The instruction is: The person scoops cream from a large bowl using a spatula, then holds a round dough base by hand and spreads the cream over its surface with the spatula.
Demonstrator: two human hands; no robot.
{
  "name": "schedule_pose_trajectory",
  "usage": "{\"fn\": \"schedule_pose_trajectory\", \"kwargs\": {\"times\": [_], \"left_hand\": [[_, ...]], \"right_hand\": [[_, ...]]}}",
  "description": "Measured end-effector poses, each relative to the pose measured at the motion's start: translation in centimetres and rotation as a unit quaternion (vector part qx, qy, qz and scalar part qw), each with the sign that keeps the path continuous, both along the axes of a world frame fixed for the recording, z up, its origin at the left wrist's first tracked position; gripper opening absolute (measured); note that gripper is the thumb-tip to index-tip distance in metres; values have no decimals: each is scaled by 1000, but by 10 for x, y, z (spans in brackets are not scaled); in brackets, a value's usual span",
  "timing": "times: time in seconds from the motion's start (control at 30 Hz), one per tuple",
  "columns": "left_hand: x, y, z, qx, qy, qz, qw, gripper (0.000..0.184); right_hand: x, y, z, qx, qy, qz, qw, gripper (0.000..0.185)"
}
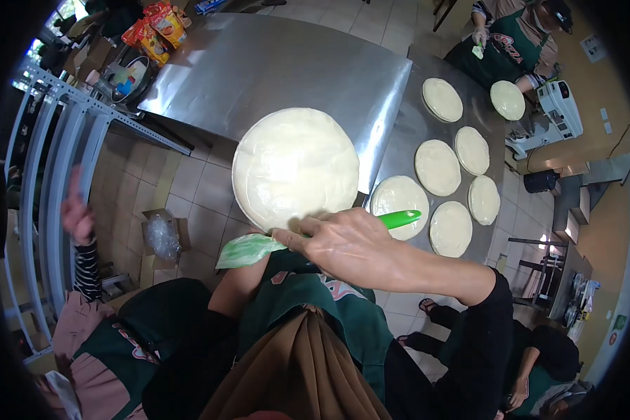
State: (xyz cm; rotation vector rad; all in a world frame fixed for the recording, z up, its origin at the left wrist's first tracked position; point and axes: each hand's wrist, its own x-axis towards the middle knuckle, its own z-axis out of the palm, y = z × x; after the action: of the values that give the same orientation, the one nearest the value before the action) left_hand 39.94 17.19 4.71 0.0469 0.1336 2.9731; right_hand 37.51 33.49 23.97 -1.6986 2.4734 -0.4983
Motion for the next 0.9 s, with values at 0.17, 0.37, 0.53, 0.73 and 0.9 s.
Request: {"fn": "schedule_pose_trajectory", "kwargs": {"times": [0.17,0.37,0.53,0.73,0.9], "left_hand": [[1,0,2,-8,11,4,1000,66],[2,-6,1,-22,23,25,999,66],[5,-10,8,-20,42,29,999,66],[7,-16,-7,-88,4,79,993,67],[8,-22,-12,-164,-27,119,979,67]], "right_hand": [[-46,7,8,-97,3,-149,984,33],[8,10,-15,1,-4,-19,1000,51],[-32,22,-4,-88,-109,-155,978,50],[9,26,-37,-37,-38,-60,997,42],[-9,32,-22,-134,-116,-135,975,37]]}}
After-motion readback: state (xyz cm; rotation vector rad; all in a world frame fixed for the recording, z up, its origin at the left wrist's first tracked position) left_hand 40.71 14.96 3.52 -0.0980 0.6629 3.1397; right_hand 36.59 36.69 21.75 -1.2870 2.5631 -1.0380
